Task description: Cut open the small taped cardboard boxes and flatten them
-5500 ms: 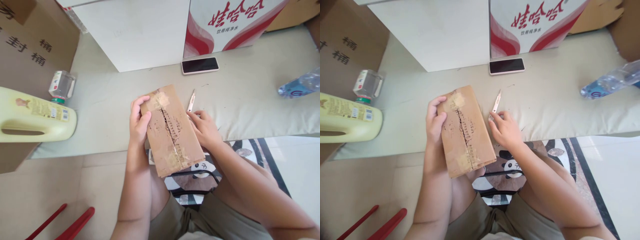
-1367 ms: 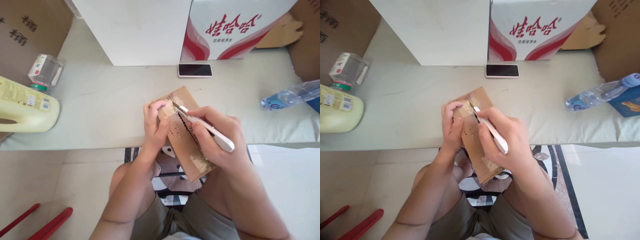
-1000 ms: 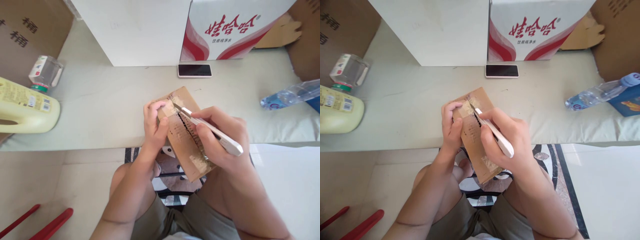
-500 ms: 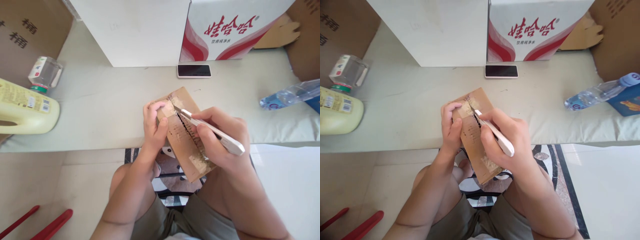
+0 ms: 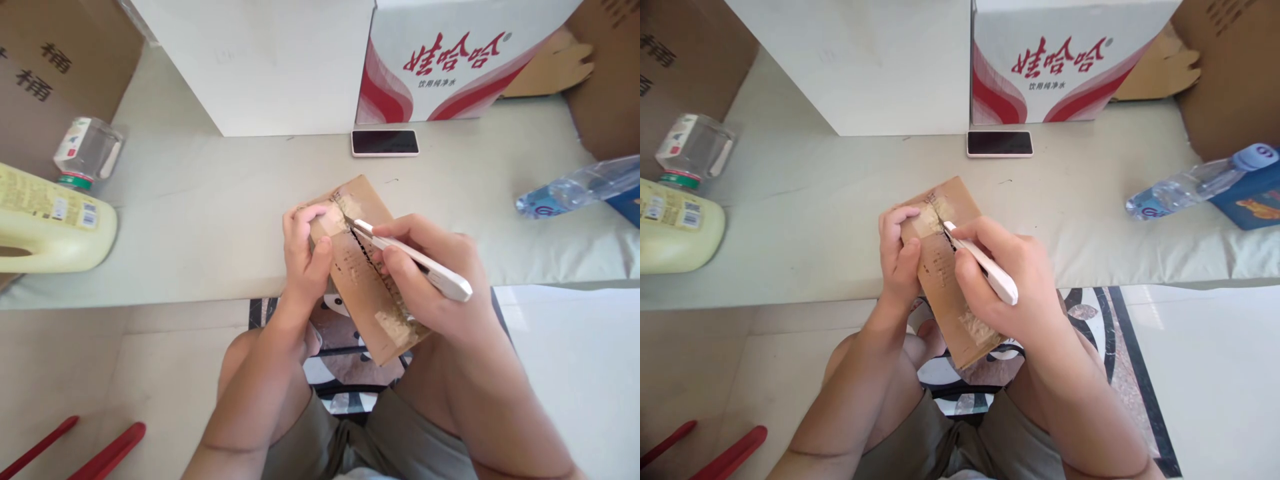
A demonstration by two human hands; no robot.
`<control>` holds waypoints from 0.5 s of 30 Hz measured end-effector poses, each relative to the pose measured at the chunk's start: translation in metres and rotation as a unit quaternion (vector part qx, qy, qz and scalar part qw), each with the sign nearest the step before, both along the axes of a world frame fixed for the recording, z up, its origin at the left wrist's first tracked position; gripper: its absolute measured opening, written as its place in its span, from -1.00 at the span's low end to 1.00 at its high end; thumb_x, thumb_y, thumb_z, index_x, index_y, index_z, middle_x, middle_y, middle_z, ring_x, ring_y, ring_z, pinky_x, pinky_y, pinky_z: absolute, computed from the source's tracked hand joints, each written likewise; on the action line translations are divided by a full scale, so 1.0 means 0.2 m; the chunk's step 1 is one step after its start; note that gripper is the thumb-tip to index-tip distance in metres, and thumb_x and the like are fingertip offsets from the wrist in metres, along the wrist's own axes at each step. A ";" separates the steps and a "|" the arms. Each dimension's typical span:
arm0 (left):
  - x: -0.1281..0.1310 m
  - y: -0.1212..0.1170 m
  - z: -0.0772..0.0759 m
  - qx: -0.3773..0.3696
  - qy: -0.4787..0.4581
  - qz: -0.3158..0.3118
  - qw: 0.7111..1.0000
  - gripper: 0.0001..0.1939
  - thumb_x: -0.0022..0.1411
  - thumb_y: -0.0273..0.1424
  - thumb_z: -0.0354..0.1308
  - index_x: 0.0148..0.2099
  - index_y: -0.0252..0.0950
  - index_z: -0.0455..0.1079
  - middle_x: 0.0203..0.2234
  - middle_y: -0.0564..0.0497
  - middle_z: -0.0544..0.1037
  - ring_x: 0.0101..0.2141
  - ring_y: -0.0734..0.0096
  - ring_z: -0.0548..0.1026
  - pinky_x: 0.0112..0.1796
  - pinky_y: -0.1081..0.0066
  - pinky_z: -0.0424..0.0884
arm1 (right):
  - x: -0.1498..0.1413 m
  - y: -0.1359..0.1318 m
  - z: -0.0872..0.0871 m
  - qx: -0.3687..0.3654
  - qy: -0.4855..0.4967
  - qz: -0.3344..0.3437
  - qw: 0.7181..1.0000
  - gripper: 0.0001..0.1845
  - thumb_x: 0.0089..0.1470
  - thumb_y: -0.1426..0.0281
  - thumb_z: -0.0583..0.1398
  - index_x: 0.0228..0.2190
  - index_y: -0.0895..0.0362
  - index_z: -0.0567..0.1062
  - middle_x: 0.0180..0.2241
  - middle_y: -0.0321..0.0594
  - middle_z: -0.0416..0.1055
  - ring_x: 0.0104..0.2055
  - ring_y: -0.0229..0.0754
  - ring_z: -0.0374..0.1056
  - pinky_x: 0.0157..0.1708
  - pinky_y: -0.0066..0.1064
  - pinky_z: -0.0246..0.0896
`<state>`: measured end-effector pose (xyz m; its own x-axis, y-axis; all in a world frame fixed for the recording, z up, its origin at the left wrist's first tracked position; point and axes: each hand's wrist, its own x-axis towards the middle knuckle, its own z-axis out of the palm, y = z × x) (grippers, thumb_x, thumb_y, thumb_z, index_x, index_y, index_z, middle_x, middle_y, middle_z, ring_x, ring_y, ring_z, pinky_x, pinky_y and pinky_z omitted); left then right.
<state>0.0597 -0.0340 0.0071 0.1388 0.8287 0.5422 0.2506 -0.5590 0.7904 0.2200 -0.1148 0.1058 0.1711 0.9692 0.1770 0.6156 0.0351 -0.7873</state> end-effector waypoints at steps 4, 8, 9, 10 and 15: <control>0.00 0.00 0.00 0.000 -0.009 -0.006 1.000 -0.57 0.38 0.01 -0.02 0.06 -0.16 0.36 -0.04 -0.09 0.40 0.04 0.13 0.40 0.11 0.09 0.35 | -0.01 0.01 0.00 -0.013 0.007 0.016 1.000 -0.83 0.16 0.41 0.16 -0.24 0.11 0.55 -0.53 -0.35 0.52 -0.57 -0.32 0.39 -0.56 -0.50 0.20; 0.00 0.00 -0.01 0.007 -0.006 -0.015 1.000 -0.58 0.38 0.00 -0.03 0.07 -0.15 0.35 -0.03 -0.10 0.39 0.03 0.14 0.40 0.11 0.10 0.35 | -0.01 0.00 0.00 0.007 0.012 -0.012 1.000 -0.85 0.12 0.43 0.17 -0.29 0.10 0.55 -0.54 -0.34 0.51 -0.55 -0.29 0.41 -0.56 -0.49 0.20; 0.00 0.00 -0.01 0.007 -0.007 -0.018 1.000 -0.58 0.38 0.00 -0.03 0.07 -0.15 0.35 -0.03 -0.10 0.40 0.03 0.14 0.40 0.11 0.10 0.35 | -0.01 -0.01 0.00 0.013 0.018 -0.018 1.000 -0.86 0.11 0.44 0.16 -0.31 0.10 0.55 -0.55 -0.34 0.51 -0.56 -0.29 0.41 -0.57 -0.48 0.21; 0.00 0.00 -0.01 0.006 -0.008 -0.020 1.000 -0.58 0.38 0.00 -0.03 0.07 -0.15 0.35 -0.03 -0.10 0.40 0.03 0.13 0.40 0.11 0.09 0.34 | -0.01 -0.01 0.00 0.017 0.026 -0.023 0.999 -0.86 0.11 0.44 0.16 -0.33 0.09 0.54 -0.56 -0.35 0.49 -0.57 -0.29 0.39 -0.58 -0.48 0.21; 0.00 0.01 -0.01 -0.001 -0.001 -0.015 1.000 -0.56 0.37 0.02 -0.03 0.08 -0.14 0.35 -0.03 -0.10 0.40 0.03 0.10 0.39 0.12 0.07 0.34 | 0.00 -0.04 -0.03 0.023 0.083 -0.057 0.995 -0.85 0.11 0.42 0.14 -0.42 0.09 0.53 -0.62 -0.35 0.43 -0.62 -0.29 0.30 -0.66 -0.46 0.12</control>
<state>0.0605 -0.0330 0.0056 0.1629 0.8253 0.5407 0.2330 -0.5647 0.7917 0.2209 -0.1222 0.1001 0.3095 0.9336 0.1804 0.4786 0.0110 -0.8780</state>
